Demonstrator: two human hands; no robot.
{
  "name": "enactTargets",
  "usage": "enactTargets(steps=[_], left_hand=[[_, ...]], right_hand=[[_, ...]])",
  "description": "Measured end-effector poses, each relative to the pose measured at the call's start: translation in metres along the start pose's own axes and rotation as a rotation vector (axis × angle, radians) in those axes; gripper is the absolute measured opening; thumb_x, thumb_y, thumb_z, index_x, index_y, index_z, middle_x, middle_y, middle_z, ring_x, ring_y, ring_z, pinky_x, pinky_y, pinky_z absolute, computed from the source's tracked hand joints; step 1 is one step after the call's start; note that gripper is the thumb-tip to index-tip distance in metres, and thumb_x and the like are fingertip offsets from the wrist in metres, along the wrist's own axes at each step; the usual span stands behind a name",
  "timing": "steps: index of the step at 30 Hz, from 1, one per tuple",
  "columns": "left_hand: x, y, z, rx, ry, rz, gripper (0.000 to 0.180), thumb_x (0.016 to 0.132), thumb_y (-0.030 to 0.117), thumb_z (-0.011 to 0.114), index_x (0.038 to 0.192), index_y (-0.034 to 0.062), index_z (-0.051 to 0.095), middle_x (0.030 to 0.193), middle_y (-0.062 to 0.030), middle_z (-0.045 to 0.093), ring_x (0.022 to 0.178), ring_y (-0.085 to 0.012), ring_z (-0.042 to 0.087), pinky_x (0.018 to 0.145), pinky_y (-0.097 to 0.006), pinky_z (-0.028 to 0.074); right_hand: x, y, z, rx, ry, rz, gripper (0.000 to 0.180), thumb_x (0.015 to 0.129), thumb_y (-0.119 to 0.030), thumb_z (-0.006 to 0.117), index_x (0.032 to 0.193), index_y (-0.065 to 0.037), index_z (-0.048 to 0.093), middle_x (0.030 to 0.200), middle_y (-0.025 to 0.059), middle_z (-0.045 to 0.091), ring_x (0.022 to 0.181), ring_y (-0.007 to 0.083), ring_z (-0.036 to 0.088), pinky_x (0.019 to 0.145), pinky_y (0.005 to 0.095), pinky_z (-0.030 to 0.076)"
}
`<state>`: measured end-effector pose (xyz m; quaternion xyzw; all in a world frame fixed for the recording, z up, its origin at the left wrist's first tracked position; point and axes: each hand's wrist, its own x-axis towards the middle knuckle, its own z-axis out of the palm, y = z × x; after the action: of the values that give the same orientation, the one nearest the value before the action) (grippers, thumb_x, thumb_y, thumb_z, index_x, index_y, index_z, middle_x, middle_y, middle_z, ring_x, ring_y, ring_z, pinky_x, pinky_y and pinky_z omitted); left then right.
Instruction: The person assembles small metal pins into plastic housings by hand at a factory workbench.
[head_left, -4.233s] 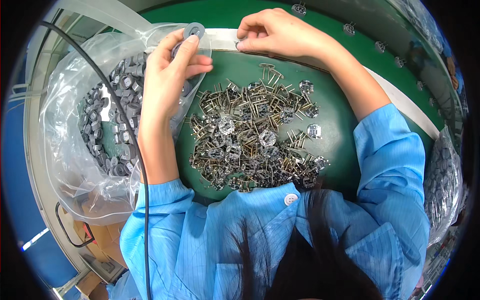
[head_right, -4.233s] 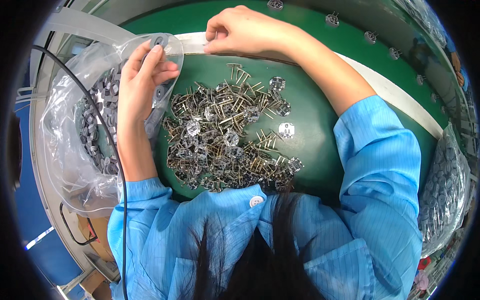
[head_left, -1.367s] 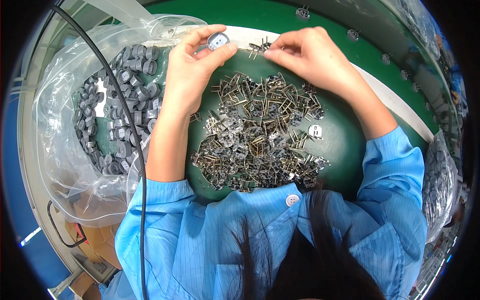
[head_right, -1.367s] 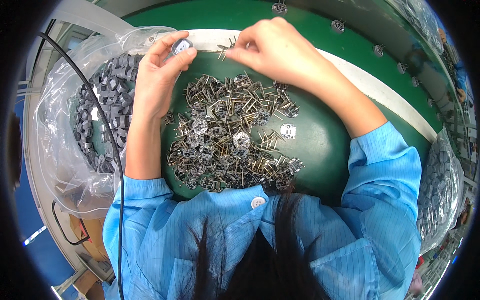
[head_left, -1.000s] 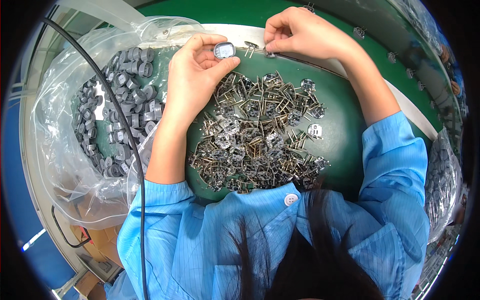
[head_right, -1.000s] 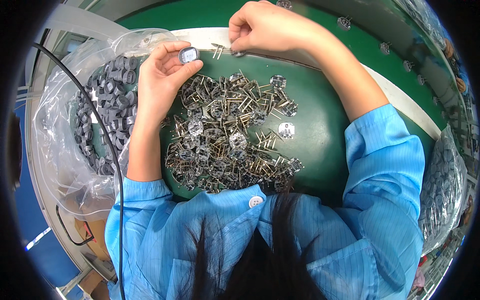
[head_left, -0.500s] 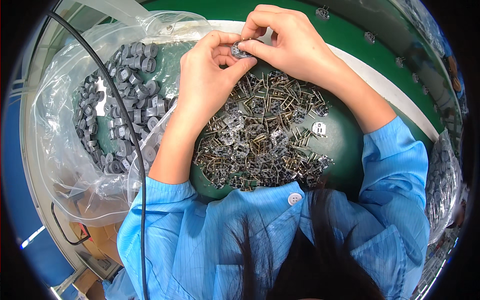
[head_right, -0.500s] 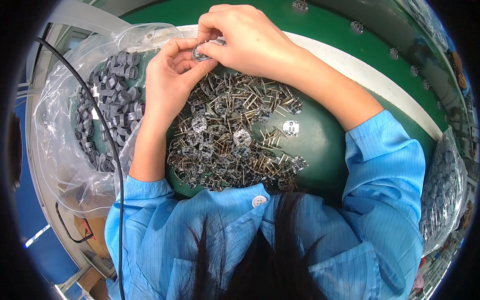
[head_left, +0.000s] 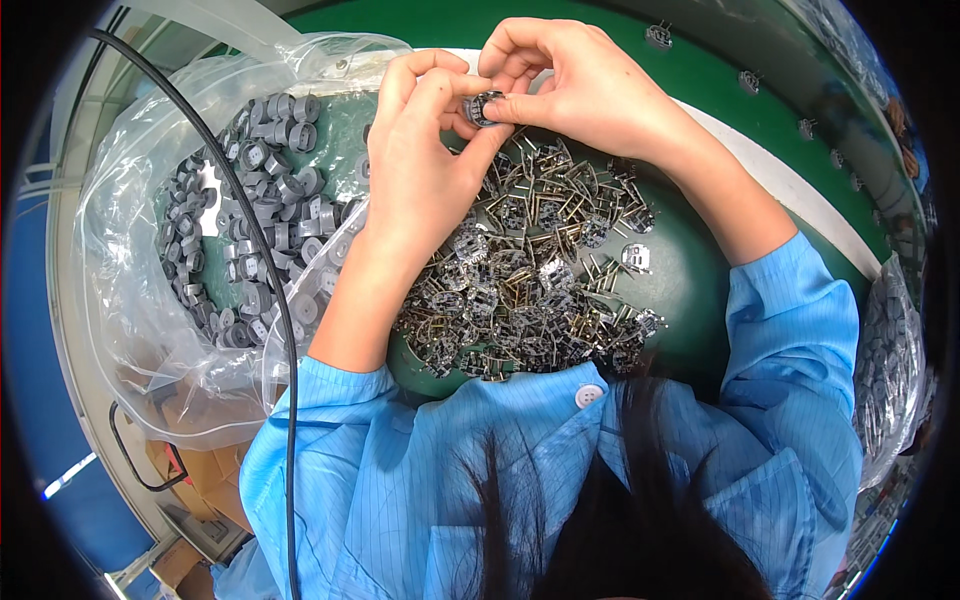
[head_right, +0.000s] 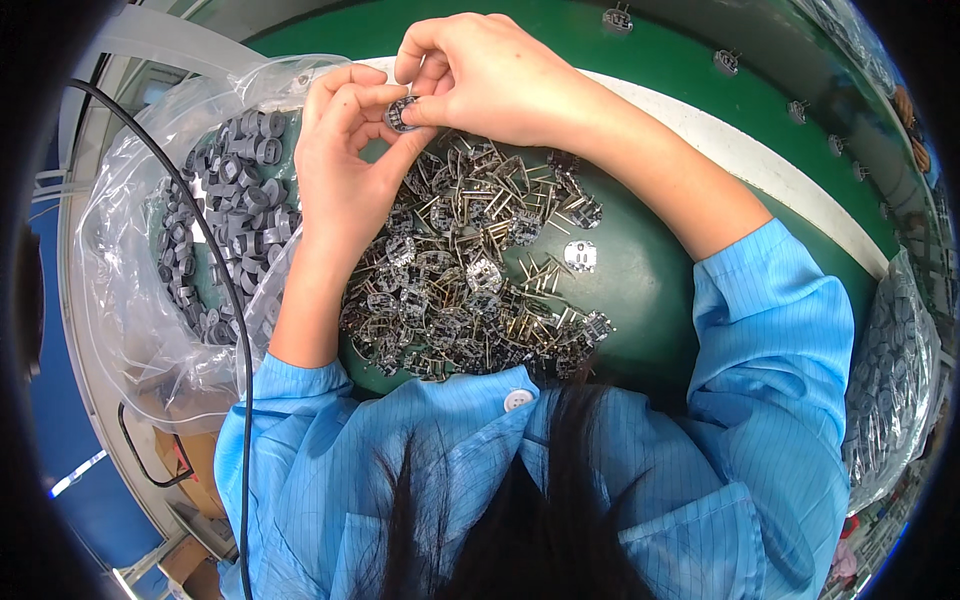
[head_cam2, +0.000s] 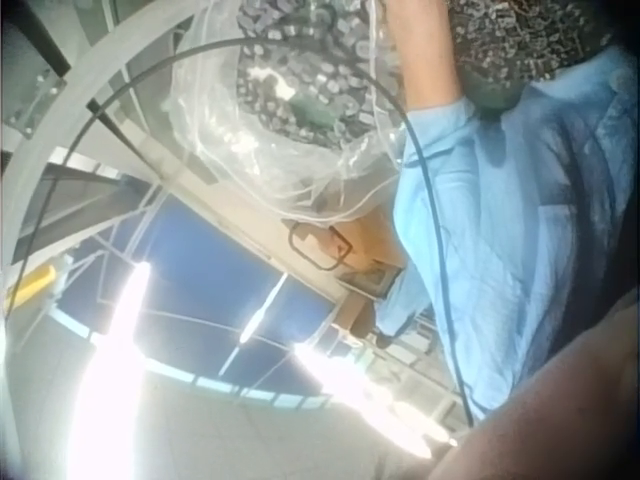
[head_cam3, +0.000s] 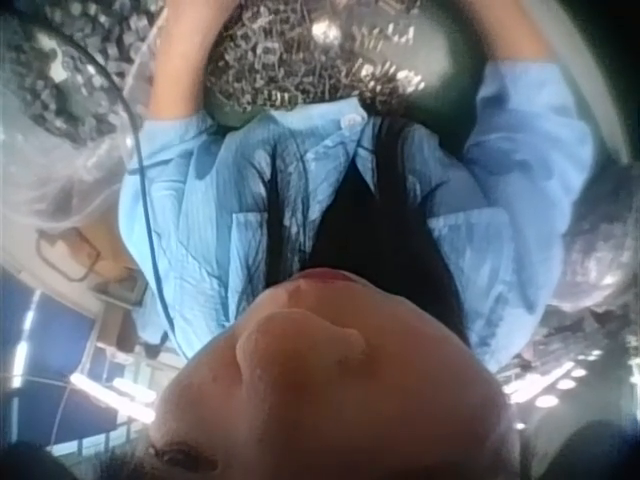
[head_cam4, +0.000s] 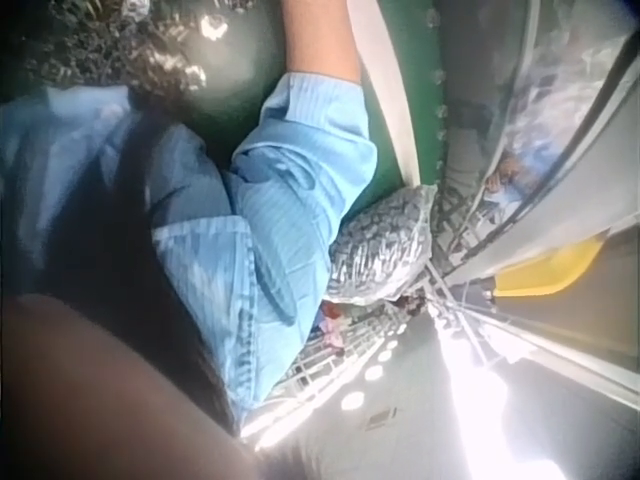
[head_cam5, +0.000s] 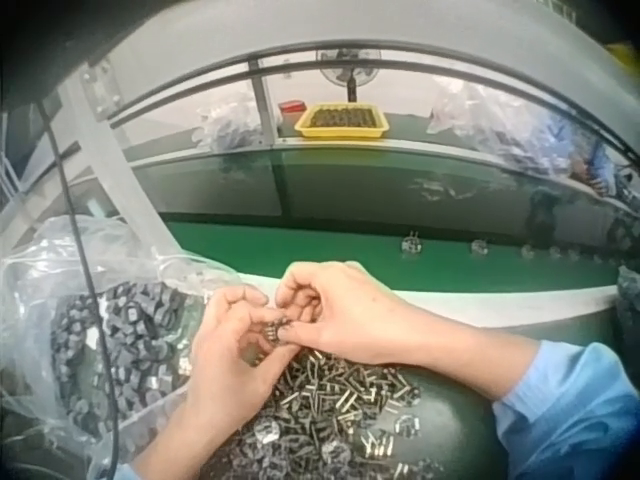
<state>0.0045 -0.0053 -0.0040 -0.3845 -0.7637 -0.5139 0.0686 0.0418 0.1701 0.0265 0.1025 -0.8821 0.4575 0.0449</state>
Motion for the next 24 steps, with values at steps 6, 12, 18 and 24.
enactTargets(steps=[6, 12, 18, 24], left_hand=[[-0.002, 0.001, 0.003, 0.030, 0.022, 0.036, 0.041, 0.070, -0.005, 0.077, 0.106, 0.0020, 0.058, 0.108, -0.0107, 0.051, 0.078, -0.0153, 0.061, 0.065, -0.026, 0.056], [0.010, -0.006, -0.030, 0.381, -0.015, 0.049, 0.041, 0.075, 0.006, 0.072, 0.113, 0.0048, 0.058, 0.108, -0.0152, 0.060, 0.093, -0.0306, 0.061, 0.085, -0.040, 0.050], [0.008, -0.050, -0.093, 1.032, 0.068, -0.251, 0.043, 0.077, 0.032, 0.073, 0.110, 0.0049, 0.065, 0.117, -0.0193, 0.059, 0.112, -0.0386, 0.051, 0.096, -0.044, 0.042], [0.006, -0.062, -0.095, 1.059, 0.075, -0.248, 0.036, 0.074, 0.026, 0.076, 0.100, 0.0036, 0.066, 0.106, -0.0168, 0.061, 0.100, -0.0355, 0.055, 0.092, -0.042, 0.042]], right_hand=[[-0.003, -0.003, 0.003, 0.019, 0.009, -0.010, 0.023, 0.079, -0.012, 0.071, 0.098, 0.000, 0.064, 0.081, 0.0050, 0.065, 0.078, 0.0115, 0.062, 0.073, 0.0278, 0.051], [0.021, 0.042, -0.021, -0.300, 0.358, -0.061, 0.018, 0.079, -0.010, 0.068, 0.091, 0.003, 0.065, 0.083, 0.0154, 0.065, 0.073, 0.0256, 0.064, 0.068, 0.0334, 0.050], [0.033, 0.093, -0.052, -0.466, 0.458, 0.212, 0.024, 0.080, -0.016, 0.069, 0.094, 0.003, 0.069, 0.094, 0.0207, 0.066, 0.084, 0.0313, 0.065, 0.077, 0.0368, 0.051], [0.027, 0.070, -0.045, -0.398, 0.429, 0.046, 0.023, 0.080, -0.014, 0.068, 0.096, 0.002, 0.066, 0.089, 0.0174, 0.066, 0.079, 0.0286, 0.065, 0.072, 0.0358, 0.052]])
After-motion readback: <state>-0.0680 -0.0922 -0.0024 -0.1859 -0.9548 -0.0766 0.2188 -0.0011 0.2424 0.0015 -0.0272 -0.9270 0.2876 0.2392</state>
